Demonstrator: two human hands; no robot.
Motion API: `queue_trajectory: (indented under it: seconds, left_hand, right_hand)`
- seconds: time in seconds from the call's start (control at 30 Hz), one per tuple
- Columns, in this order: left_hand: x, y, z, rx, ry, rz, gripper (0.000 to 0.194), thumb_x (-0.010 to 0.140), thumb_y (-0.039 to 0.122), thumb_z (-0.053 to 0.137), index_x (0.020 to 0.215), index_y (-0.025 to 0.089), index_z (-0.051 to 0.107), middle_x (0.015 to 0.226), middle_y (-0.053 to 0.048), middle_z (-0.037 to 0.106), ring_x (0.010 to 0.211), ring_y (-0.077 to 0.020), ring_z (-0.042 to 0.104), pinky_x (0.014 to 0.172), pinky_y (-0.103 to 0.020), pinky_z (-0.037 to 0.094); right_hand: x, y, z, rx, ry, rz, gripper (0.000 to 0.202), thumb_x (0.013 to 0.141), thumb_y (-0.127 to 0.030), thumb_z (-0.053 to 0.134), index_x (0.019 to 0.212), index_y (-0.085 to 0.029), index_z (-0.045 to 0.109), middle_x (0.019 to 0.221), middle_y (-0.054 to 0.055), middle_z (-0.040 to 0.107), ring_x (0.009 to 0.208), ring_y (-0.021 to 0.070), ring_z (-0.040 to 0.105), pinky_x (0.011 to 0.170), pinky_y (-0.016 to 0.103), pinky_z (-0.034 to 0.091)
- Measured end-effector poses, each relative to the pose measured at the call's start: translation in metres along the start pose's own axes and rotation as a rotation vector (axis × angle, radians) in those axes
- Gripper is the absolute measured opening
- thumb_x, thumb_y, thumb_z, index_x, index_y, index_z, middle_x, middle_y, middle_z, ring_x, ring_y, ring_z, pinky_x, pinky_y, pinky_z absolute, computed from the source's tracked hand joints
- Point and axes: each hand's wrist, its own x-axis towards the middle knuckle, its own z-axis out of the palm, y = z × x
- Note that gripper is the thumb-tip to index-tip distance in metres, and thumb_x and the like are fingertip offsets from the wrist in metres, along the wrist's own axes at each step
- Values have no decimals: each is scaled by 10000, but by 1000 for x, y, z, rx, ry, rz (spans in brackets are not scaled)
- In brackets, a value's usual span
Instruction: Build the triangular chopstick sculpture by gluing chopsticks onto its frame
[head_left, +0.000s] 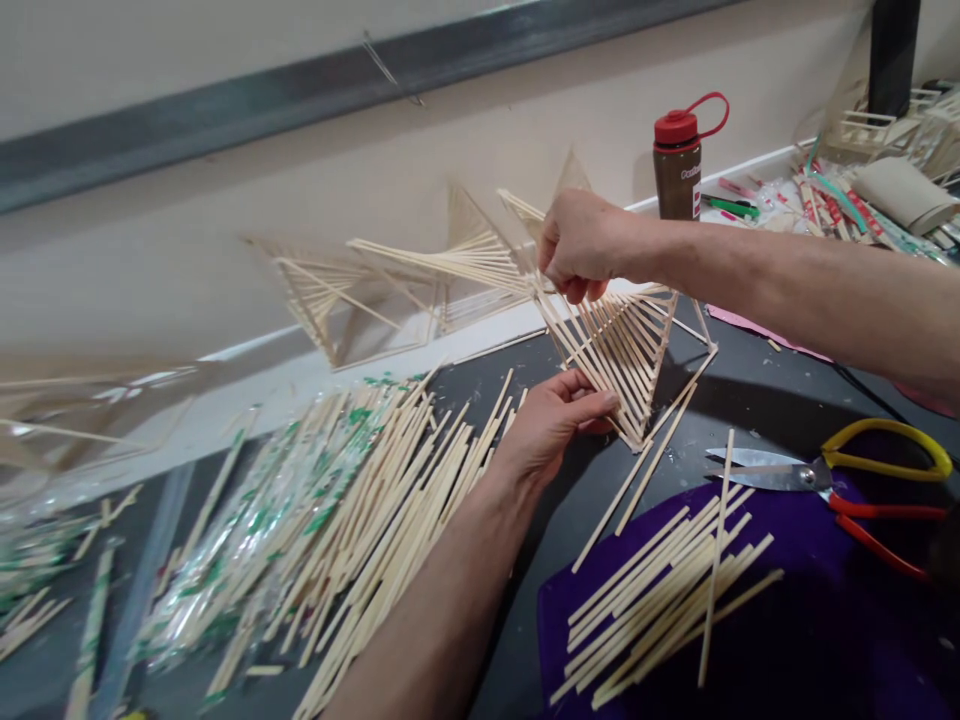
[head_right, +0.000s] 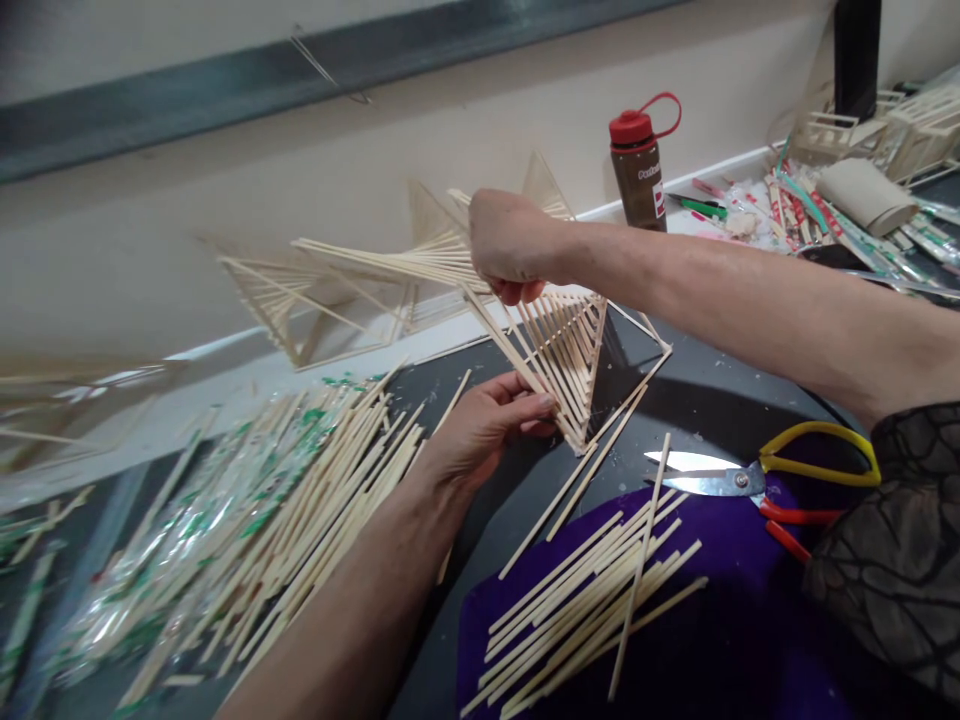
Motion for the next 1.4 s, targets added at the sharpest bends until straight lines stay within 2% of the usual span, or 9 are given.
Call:
queue_trajectory:
  seconds: [0.1, 0.23, 0.4, 0.7, 0.9, 1.1, 1.4]
  left_hand:
    - [0, 0, 0, 0, 1, 5, 269, 509, 236, 859, 676, 134, 675, 658, -25, 685, 526, -108, 566, 506, -241, 438]
    - [1, -1, 0, 1, 15, 6, 267, 495, 236, 856, 658, 142, 666, 650, -16, 686, 540, -112, 575, 511, -235, 439]
    - [1, -2, 0, 7, 24, 3, 273, 492, 244, 858, 665, 146, 671, 658, -12, 691, 534, -107, 570, 505, -231, 436]
    - [-1, 1, 1, 1, 24, 9, 288, 481, 268, 863, 644, 138, 665, 621, -18, 685, 495, -102, 552, 511, -246, 438]
    - [0, -1, 2, 13, 28, 13, 297, 473, 270, 862, 658, 140, 669, 623, -19, 684, 512, -120, 570, 513, -254, 440]
    - [1, -3, 1, 7, 16, 21, 303, 490, 265, 859, 705, 139, 686, 679, -22, 693, 542, -113, 575, 504, -238, 421]
    - [1, -4, 0, 9, 5, 32, 286, 513, 261, 852, 702, 141, 675, 658, -21, 691, 512, -106, 554, 501, -247, 419]
  right_hand:
    - [-16, -12, 0, -16, 66, 81, 268, 674, 12, 581, 469, -159, 548, 333, -43, 496, 402, 111, 562, 401, 209, 451]
    - [-29, -19, 0, 16, 68, 88, 283, 726, 11, 531, 499, -158, 537, 375, -44, 487, 456, 110, 595, 446, 203, 476]
    - [-33, -21, -1, -24, 51, 117, 267, 737, -5, 534, 513, -149, 537, 393, -53, 478, 505, 92, 615, 497, 173, 488]
    - [-34, -22, 0, -71, 39, 129, 294, 748, -29, 539, 487, -163, 523, 436, -17, 552, 653, 148, 694, 558, 207, 521]
    - [-38, -24, 2, -77, 46, 110, 300, 732, -41, 518, 461, -170, 512, 444, -13, 548, 637, 138, 688, 482, 167, 477]
    - [-41, -28, 3, -118, 49, 146, 357, 728, -57, 500, 392, -175, 493, 432, -20, 576, 692, 119, 702, 531, 180, 467]
    - [-41, -24, 4, -121, 56, 106, 302, 727, -38, 481, 460, -176, 511, 426, -27, 538, 589, 105, 670, 417, 125, 408]
